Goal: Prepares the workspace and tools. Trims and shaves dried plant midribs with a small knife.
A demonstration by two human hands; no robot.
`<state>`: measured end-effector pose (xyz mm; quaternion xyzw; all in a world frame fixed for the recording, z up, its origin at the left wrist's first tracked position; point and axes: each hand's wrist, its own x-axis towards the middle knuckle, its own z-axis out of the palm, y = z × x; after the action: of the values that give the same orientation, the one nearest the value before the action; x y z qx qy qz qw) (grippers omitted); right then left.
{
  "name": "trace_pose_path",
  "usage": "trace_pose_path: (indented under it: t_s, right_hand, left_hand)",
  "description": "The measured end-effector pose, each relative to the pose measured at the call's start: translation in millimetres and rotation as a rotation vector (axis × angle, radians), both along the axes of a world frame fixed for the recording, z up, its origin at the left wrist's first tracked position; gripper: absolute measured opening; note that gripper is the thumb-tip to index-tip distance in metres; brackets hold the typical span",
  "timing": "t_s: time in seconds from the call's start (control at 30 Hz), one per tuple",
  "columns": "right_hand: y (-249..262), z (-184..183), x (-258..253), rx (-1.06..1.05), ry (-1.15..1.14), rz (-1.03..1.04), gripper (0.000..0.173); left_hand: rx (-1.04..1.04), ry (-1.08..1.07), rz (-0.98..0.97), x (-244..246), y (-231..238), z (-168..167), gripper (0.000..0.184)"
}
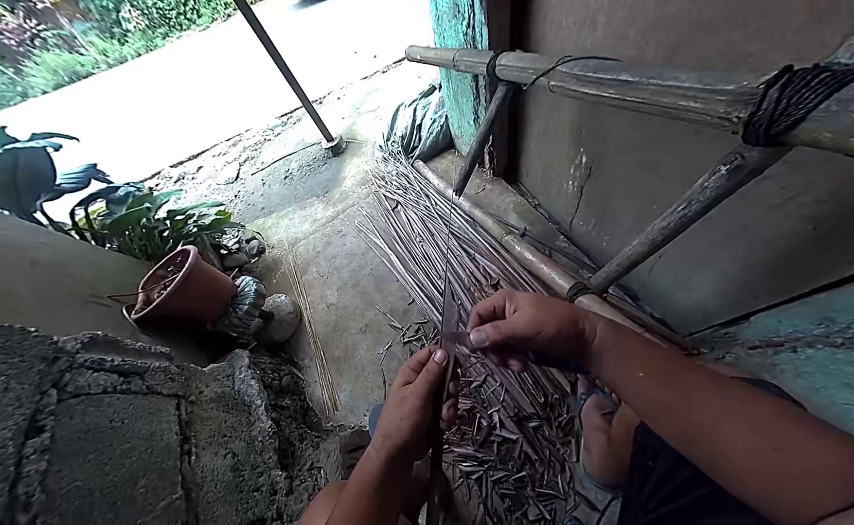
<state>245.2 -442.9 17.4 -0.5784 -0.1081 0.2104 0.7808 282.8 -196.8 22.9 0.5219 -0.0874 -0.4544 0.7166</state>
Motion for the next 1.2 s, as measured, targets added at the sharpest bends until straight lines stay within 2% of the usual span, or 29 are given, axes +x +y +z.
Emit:
trace_pose_path:
  t_s: [0.07, 0.2, 0.4, 0.53, 0.83, 1.07, 1.2]
  right_hand:
    - [6.6, -4.0, 1.1, 0.043, -0.007, 0.066, 0.021]
    - [5.5, -8.9, 4.8, 0.041, -0.061, 0.071, 0.021]
    - [-6.5, -13.3, 11.0, -0.032, -0.071, -0.081, 0.023]
    - [4.8, -14.5, 11.5, -0.003, -0.094, -0.037, 0.022]
    - [-6.2, -20.6, 15.8, -0.007, -0.106, -0.145, 0.024]
    - [-8.2, -17.7, 20.1, -0.076, -0.153, -0.416, 0.018]
    - [-7.3, -14.3, 25.4, -0.062, -0.108, -0.663, 0.014]
  left_hand:
    - [-0.062, 0.029, -0.017, -0.5, 0.9, 3.5, 0.026]
    - [-0.112, 0.069, -0.033, -1.5, 2.9, 7.7, 0.024]
    - [-0.112, 0.085, -0.045, -1.6, 7.0, 11.6, 0.020]
    - [-0.109, 0.002, -0.069, -2.3, 5.4, 2.4, 0.022]
    - [-0.161, 0.081, -0.155, 0.6, 4.0, -3.3, 0.025]
    - [-0.179, 0.096, -0.143, 3.9, 5.8, -3.6, 0.028]
    - [-0.164, 0.073, -0.152, 1.9, 7.6, -1.6, 0.028]
